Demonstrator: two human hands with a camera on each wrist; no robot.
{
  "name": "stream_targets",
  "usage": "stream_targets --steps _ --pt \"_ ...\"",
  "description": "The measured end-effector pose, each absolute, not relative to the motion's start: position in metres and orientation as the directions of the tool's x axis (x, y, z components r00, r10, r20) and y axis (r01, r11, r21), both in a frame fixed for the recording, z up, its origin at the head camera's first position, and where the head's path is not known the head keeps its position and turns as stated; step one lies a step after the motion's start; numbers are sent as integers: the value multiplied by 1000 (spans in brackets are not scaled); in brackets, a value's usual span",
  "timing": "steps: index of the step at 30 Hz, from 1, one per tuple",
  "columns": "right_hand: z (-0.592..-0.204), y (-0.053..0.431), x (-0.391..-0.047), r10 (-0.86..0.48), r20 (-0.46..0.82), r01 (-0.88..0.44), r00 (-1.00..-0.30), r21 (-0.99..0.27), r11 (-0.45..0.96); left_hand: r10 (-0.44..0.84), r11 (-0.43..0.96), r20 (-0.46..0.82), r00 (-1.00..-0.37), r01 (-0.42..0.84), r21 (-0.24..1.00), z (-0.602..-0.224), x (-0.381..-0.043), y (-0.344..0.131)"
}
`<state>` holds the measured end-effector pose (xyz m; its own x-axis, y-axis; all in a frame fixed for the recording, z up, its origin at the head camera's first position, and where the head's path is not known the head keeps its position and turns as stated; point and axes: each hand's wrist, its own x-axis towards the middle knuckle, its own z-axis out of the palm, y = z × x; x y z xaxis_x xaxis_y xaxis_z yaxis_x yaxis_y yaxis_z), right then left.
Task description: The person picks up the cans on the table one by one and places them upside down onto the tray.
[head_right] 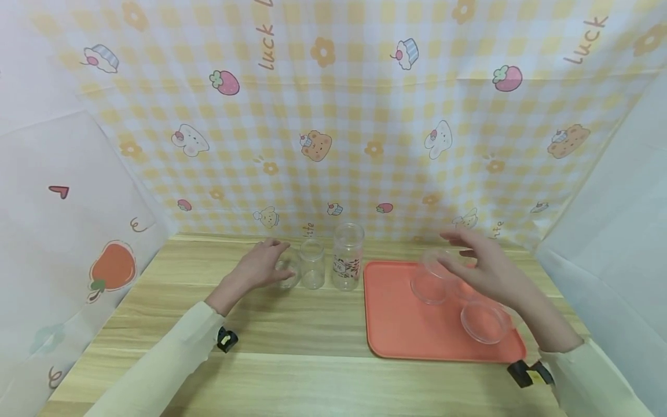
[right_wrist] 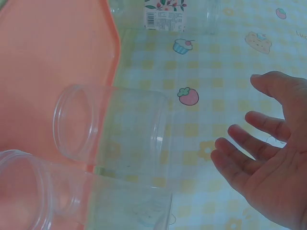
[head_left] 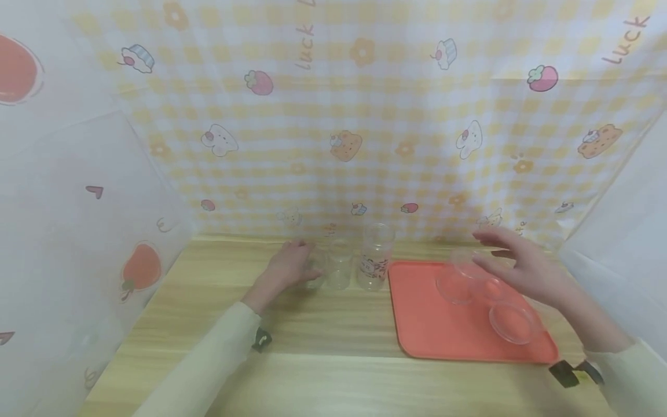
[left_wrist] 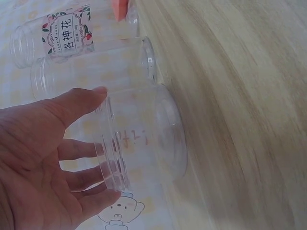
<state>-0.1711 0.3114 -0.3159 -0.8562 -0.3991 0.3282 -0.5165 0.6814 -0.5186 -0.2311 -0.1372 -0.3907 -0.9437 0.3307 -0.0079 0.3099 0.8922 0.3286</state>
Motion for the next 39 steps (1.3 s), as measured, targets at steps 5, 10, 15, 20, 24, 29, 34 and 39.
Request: stream_targets --steps 5,10,15,20,24,29,34,39 --pt "-315 312 -165 -425 335 -541 -841 -516 664 333 891 -1 -943 314 327 -393 -235 -138" --pt "-316 313 -161 -438 342 -556 -831 -518 650 350 879 17 -937 335 339 -389 -233 -140" --pt "-317 316 -159 -412 335 -531 -847 -527 663 349 873 46 -936 343 347 -383 -233 -147" --pt "-320 321 -157 -390 363 -532 -846 -538 653 331 864 51 -942 324 385 -375 -230 -155" --pt "-321 325 -155 -386 376 -538 -842 -552 637 338 849 73 -938 337 406 -368 -225 -162" --pt "-326 329 -153 -394 387 -552 -834 -559 619 353 827 116 -928 367 425 -365 -219 -173" --pt "-329 333 -151 -389 406 -562 -827 -583 587 350 816 127 -928 369 445 -362 -214 -180" --pt "-330 337 -148 -391 390 -552 -834 -606 573 348 808 138 -927 371 457 -360 -209 -187"
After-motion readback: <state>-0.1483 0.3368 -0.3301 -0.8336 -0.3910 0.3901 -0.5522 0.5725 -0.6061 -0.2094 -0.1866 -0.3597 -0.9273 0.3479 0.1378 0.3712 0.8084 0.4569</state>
